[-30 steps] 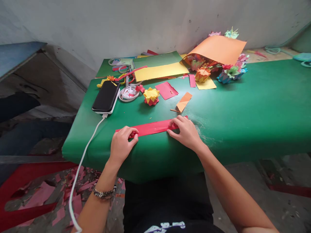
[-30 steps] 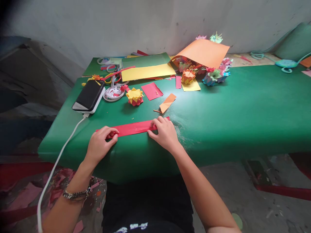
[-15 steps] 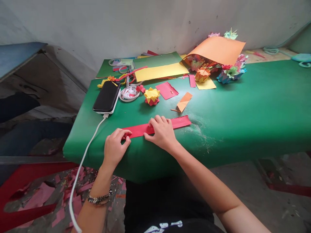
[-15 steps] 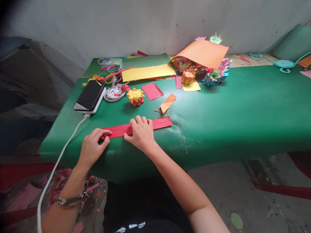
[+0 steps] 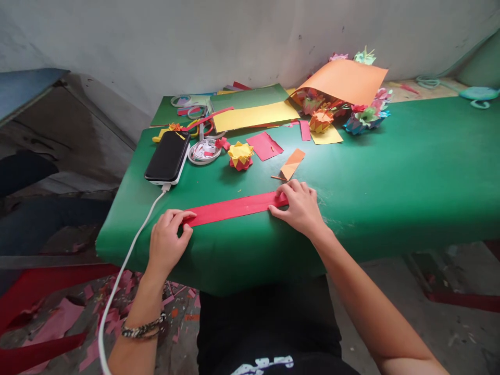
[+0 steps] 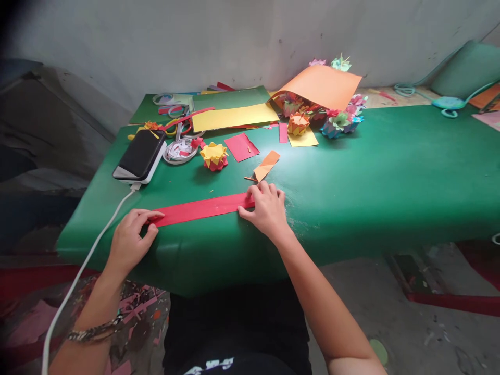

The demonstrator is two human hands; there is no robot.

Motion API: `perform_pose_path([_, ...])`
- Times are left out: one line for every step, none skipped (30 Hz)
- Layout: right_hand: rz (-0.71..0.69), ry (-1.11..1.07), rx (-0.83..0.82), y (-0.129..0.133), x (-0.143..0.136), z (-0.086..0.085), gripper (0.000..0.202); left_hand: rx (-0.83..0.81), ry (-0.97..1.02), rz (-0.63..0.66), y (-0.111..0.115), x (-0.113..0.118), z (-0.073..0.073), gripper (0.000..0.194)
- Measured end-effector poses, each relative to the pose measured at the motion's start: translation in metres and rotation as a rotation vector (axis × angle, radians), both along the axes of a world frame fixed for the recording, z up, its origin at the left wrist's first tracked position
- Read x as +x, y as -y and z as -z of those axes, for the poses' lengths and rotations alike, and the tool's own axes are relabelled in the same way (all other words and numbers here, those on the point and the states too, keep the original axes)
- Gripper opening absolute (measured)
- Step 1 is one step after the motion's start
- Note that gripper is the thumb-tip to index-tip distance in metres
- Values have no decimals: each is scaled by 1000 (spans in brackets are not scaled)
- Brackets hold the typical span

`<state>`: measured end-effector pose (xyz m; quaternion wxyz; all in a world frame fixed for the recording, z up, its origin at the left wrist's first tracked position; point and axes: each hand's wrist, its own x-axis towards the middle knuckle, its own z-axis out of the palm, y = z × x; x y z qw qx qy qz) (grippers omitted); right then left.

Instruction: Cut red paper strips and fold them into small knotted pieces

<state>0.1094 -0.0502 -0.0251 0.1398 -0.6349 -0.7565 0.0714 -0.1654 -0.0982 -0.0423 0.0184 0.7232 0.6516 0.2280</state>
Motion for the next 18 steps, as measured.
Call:
perform_pose_path([22, 3, 1, 0, 5, 0, 19, 10, -11, 7, 0, 0, 0, 25])
perform_pose_path([44, 5, 7, 0, 11, 0, 19, 19, -21, 15, 0, -1, 1, 26])
perform_pose_path([65, 7, 16, 0, 16, 0, 18, 28, -32, 23, 0, -2, 1, 27])
perform_pose_path([84, 7, 28, 0, 21, 0, 18, 36, -45, 30, 0, -2, 2, 28])
perform_pose_path([98, 7, 40, 1, 25, 0, 17, 44, -62, 37, 0, -3, 2, 29])
perform_pose_path([112, 5, 52, 1, 30, 1, 16, 51, -82, 42, 1, -4, 2, 30])
perform_pose_path([122, 3, 62, 1, 33, 2, 15, 57, -101, 47, 1, -5, 3, 31])
perform_pose_path([131, -2, 71, 2, 37, 3, 15, 62, -118, 51, 1, -5, 3, 32])
perform_pose_path([137, -7, 79, 2, 40, 4, 14, 65, -128, 53, 1, -6, 3, 33])
perform_pose_path([143, -13, 86, 2, 44, 5, 13, 65, -133, 54, 1, -6, 3, 33])
perform_pose_path([150, -18, 92, 1, 47, 6, 12, 64, -135, 52, 1, -6, 3, 34])
perform_pose_path([157, -24, 99, 1, 50, 7, 10, 62, -136, 47, 1, -5, 3, 34])
perform_pose_path([162, -30, 106, 0, 53, 7, 9, 60, -138, 42, 1, -5, 3, 34])
perform_pose_path([164, -39, 115, 0, 56, 8, 9, 61, -141, 35, 1, -5, 4, 34])
perform_pose_path([158, -54, 125, -1, 59, 9, 8, 63, -144, 30, 1, -5, 4, 34])
perform_pose_path([144, -84, 137, -2, 62, 9, 8, 65, -144, 26, 1, -5, 5, 34])
perform_pose_path([122, -134, 151, -2, 63, 9, 7, 67, -138, 24, 1, -5, 5, 35])
perform_pose_path([91, -200, 167, -2, 64, 9, 7, 69, -128, 29, 1, -5, 5, 35])
